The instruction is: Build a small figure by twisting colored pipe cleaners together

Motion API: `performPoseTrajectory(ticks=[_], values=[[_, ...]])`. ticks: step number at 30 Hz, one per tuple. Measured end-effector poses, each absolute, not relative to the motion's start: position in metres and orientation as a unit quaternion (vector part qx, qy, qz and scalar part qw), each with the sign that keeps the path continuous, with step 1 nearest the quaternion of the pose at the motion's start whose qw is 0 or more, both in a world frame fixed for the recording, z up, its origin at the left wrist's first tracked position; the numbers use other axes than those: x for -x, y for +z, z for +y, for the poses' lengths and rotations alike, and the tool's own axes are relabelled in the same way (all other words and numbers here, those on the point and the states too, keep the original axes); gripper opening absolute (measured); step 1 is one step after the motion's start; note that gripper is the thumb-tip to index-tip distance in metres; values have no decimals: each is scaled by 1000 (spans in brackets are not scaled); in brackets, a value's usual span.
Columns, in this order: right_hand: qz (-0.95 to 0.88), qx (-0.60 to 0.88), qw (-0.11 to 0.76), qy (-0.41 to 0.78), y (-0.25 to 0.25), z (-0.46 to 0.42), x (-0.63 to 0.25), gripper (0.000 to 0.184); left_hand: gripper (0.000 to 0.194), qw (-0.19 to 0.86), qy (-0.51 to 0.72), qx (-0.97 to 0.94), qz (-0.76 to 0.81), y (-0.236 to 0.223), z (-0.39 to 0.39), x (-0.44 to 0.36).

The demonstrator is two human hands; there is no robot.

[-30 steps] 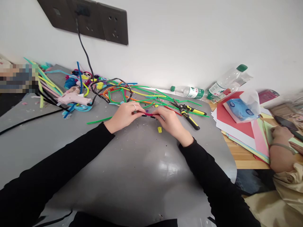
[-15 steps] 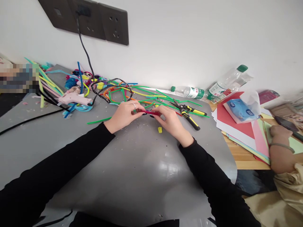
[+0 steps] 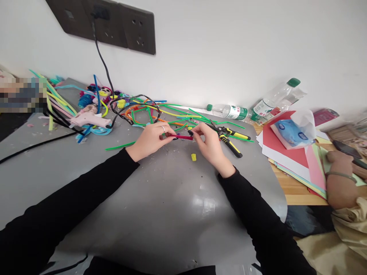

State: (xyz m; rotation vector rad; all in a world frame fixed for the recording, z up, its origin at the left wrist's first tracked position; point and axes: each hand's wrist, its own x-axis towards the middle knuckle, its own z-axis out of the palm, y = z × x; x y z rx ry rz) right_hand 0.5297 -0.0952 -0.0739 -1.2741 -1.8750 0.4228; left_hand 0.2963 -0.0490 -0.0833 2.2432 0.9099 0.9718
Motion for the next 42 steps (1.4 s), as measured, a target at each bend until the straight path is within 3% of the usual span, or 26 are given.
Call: performPoseTrajectory(ticks=[12,22,36,42], values=[[-830,451,311,108,-75,-100,-530,19,20,240,355,-839,336,-87,-46,-296],[-847,437,284,99,-81,-98,-531,16,18,240,341,-849,326,-89,-46,-296],[-798,484,343,112,-81,-96,-533,15,18,218,344,-859,309,-93,-45,-296],[-827,451,317,113,-83,-97,-532,16,18,225,335,-858,319,-92,-44,-296]])
